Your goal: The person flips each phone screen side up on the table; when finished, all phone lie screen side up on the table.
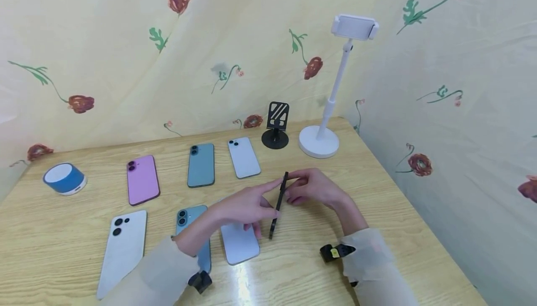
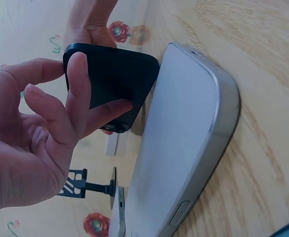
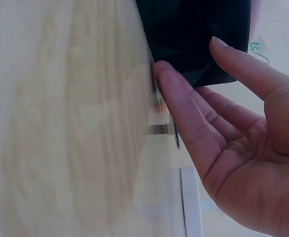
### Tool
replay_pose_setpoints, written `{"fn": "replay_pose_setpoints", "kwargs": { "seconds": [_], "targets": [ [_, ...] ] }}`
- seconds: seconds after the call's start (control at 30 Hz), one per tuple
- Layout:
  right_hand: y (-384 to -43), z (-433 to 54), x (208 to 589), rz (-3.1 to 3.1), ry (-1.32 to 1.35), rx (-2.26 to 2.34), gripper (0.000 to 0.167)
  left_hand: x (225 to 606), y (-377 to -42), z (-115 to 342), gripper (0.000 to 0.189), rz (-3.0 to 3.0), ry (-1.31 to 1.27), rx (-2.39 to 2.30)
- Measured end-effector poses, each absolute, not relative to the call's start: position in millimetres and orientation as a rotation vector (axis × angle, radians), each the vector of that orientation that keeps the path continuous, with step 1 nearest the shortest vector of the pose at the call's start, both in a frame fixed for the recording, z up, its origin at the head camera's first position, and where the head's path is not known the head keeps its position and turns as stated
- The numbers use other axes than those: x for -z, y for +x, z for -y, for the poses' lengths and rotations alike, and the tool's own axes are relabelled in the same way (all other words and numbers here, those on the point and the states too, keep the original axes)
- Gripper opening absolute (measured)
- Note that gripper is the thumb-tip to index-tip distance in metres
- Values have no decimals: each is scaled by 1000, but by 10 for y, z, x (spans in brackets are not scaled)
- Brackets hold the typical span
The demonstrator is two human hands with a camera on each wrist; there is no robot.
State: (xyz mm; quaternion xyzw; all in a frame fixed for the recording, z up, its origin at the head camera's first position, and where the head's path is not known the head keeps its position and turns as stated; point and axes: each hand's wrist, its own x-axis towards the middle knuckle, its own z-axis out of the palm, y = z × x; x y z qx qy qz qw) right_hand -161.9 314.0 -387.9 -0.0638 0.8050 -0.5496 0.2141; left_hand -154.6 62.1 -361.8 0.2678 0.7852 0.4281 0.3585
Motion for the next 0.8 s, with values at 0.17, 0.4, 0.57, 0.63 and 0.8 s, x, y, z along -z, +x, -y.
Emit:
{"fn": "replay_pose_setpoints", "kwargs": {
  "seconds": [0.17, 0.4, 0.57, 0.63, 0.8],
  "targets": [
    [-1622, -3109, 3886, -2236, -136, 1514, 59, 3606, -1557, -571, 85, -2002, 731, -1112],
    [-1626, -3069, 3904, -2248, -113, 1516, 58, 3642, -1584, -497, 85, -1967, 719, -1170],
    [-1630, -3054, 3913, -2240, -87, 1526, 57, 3660, -1610, -441, 85, -1922, 714, -1211],
    [-1632, -3051, 3918, -2238, -69, 1530, 56, 3671, -1620, -419, 85, -1913, 703, -1221],
    [-1629, -3051, 3919, -2238, -37, 1535, 56, 3689, -1631, -384, 85, -1891, 664, -1247]
  ]
}}
